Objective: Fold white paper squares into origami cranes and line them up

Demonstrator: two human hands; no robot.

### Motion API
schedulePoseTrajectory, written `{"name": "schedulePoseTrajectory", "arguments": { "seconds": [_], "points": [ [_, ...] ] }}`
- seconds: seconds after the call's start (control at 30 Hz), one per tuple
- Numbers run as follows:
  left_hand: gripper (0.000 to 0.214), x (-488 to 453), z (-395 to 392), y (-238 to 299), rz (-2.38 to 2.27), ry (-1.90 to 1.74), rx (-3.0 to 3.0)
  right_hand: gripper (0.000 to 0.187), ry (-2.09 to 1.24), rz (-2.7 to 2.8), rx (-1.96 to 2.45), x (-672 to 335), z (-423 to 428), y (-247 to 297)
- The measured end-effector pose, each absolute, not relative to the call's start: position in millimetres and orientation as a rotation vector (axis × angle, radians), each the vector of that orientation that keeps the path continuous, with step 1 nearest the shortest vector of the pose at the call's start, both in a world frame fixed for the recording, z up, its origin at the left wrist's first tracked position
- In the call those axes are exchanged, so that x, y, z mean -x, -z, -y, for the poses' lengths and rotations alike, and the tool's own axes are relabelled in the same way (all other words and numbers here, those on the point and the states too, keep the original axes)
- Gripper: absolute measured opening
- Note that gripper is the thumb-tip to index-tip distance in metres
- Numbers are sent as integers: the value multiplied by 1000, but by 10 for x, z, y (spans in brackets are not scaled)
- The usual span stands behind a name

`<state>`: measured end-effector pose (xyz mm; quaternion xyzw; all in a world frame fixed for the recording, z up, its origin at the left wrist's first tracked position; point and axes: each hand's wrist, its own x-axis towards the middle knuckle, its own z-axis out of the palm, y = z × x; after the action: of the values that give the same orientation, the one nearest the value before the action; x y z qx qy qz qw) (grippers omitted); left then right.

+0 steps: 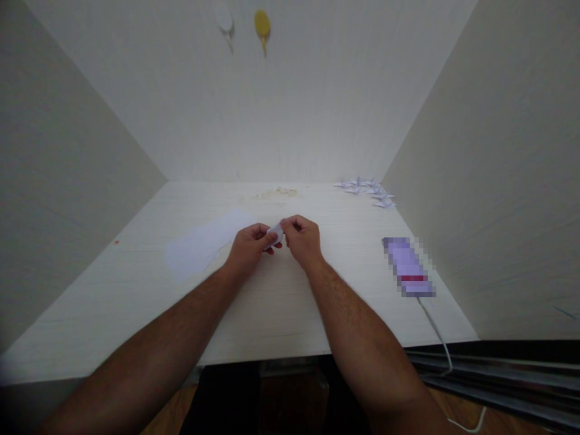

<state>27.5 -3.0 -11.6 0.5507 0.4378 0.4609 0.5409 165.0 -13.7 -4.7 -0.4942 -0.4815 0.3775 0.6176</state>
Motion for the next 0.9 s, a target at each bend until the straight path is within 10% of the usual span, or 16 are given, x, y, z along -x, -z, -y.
{"name": "schedulePoseTrajectory", "arguments": {
  "seconds": [0.9],
  "points": [
    [26, -244, -44, 219, -970, -1280, -1196, 26, -1008, 1189, 1163, -1628, 161, 57]
  ]
}}
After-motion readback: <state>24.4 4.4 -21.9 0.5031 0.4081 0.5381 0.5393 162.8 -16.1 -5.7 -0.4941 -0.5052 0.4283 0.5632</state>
